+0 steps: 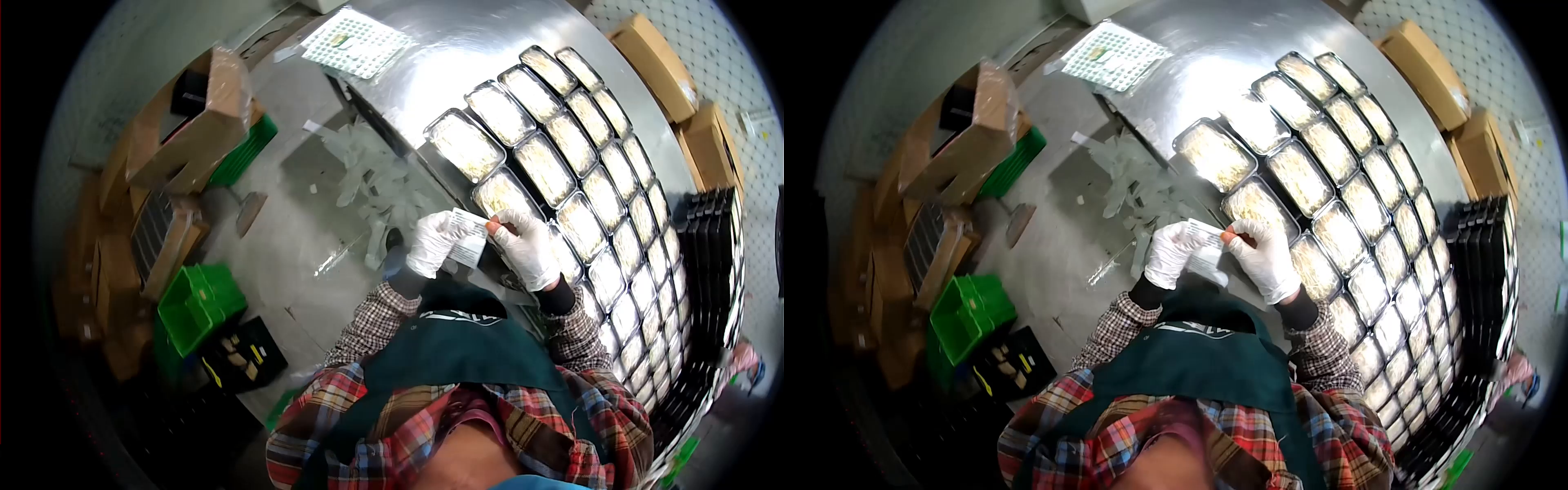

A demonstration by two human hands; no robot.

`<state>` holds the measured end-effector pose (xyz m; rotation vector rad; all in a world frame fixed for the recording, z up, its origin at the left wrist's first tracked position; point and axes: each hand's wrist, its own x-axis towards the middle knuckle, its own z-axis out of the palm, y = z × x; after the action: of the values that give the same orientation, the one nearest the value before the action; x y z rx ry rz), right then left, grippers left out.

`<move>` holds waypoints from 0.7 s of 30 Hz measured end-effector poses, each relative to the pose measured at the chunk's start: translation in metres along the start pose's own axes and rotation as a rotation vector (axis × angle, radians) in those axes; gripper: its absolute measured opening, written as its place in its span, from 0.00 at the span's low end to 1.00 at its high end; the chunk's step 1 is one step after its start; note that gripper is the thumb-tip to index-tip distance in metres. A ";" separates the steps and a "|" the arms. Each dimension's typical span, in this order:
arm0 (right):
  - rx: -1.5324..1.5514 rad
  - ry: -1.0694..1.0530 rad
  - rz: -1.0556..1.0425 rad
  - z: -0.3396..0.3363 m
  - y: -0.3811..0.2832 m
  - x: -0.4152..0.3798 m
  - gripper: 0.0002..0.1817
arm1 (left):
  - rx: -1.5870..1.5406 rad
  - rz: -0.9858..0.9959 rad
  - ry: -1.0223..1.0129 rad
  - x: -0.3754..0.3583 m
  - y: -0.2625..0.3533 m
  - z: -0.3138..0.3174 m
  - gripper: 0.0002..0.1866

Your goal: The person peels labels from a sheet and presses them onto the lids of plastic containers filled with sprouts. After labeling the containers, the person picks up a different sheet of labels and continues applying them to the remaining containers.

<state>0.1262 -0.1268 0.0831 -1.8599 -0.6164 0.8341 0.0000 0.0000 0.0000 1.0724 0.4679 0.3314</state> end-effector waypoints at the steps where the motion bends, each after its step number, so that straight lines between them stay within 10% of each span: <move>1: -0.004 0.053 -0.039 -0.003 0.008 -0.001 0.04 | 0.000 0.006 -0.073 0.002 0.001 0.002 0.15; 5: 0.285 0.540 0.028 -0.008 0.059 0.073 0.04 | 0.026 -0.332 -0.466 0.047 0.017 -0.059 0.08; 11: -0.038 0.719 0.349 0.060 0.039 0.140 0.14 | -0.289 0.145 0.062 0.114 0.068 -0.224 0.11; 14: -0.249 0.856 0.144 0.079 0.075 0.169 0.16 | -0.457 0.296 0.163 0.140 0.105 -0.287 0.15; 21: -0.726 0.999 0.086 0.100 0.099 0.194 0.19 | 0.131 0.094 0.113 0.178 0.132 -0.223 0.15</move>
<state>0.1788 0.0298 -0.0906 -2.6218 -0.1774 -0.3977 0.0322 0.3121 -0.0063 1.2100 0.5471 0.4510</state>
